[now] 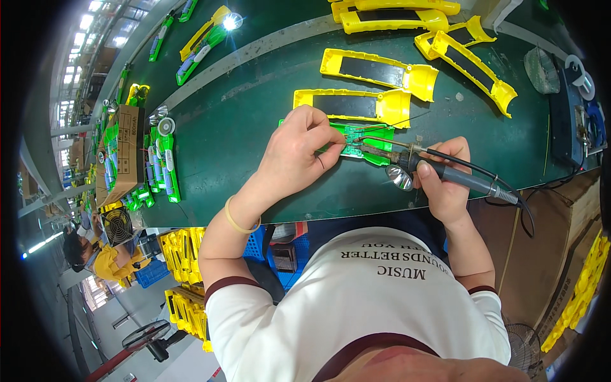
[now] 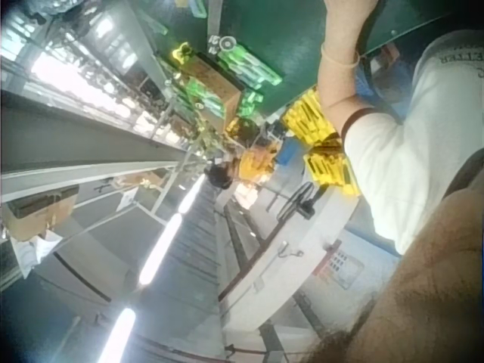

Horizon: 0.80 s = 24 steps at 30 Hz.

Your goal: The person solders wires inside flashlight components using a soldering iron, fits the internal parts into the plastic casings by hand, and places assembled flashlights onto a conveyor belt.

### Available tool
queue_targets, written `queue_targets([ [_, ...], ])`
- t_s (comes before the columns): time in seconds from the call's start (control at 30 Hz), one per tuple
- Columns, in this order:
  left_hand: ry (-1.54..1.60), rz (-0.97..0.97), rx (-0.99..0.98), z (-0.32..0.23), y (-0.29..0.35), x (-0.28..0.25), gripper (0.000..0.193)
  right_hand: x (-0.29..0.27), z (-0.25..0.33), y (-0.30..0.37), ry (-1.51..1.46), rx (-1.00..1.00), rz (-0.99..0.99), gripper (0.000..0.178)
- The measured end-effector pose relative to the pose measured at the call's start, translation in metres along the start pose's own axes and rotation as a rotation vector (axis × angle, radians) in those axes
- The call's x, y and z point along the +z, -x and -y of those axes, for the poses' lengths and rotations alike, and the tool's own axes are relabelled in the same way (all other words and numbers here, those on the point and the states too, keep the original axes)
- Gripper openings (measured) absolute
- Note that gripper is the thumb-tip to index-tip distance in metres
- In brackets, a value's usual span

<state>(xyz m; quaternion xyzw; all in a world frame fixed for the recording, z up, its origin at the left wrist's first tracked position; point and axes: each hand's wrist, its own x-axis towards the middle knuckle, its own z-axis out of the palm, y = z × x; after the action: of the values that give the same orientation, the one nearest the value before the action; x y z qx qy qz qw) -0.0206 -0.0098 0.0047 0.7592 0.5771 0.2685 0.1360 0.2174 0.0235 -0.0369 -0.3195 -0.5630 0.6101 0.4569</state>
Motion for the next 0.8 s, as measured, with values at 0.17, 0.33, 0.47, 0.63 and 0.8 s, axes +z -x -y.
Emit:
queue_targets([
  [0.17, -0.013, 0.000, 0.007, -0.001, -0.001, 0.000, 0.012, 0.001, 0.001, 0.000, -0.056, 0.038, -0.012, 0.026],
  [0.33, -0.016, 0.006, 0.013, -0.001, -0.002, -0.001, 0.011, -0.003, 0.001, 0.002, -0.128, 0.002, -0.028, 0.026],
  [0.47, -0.021, 0.031, 0.002, -0.003, -0.005, -0.004, 0.011, -0.003, 0.000, 0.002, -0.127, -0.015, -0.035, 0.026],
  [0.63, -0.041, 0.089, -0.001, -0.005, -0.006, -0.008, 0.012, -0.001, 0.001, 0.003, -0.136, -0.015, -0.035, 0.026],
  [0.8, -0.105, -0.133, 0.115, -0.005, -0.002, -0.018, 0.028, -0.003, 0.000, 0.003, -0.127, -0.013, -0.042, 0.026],
])
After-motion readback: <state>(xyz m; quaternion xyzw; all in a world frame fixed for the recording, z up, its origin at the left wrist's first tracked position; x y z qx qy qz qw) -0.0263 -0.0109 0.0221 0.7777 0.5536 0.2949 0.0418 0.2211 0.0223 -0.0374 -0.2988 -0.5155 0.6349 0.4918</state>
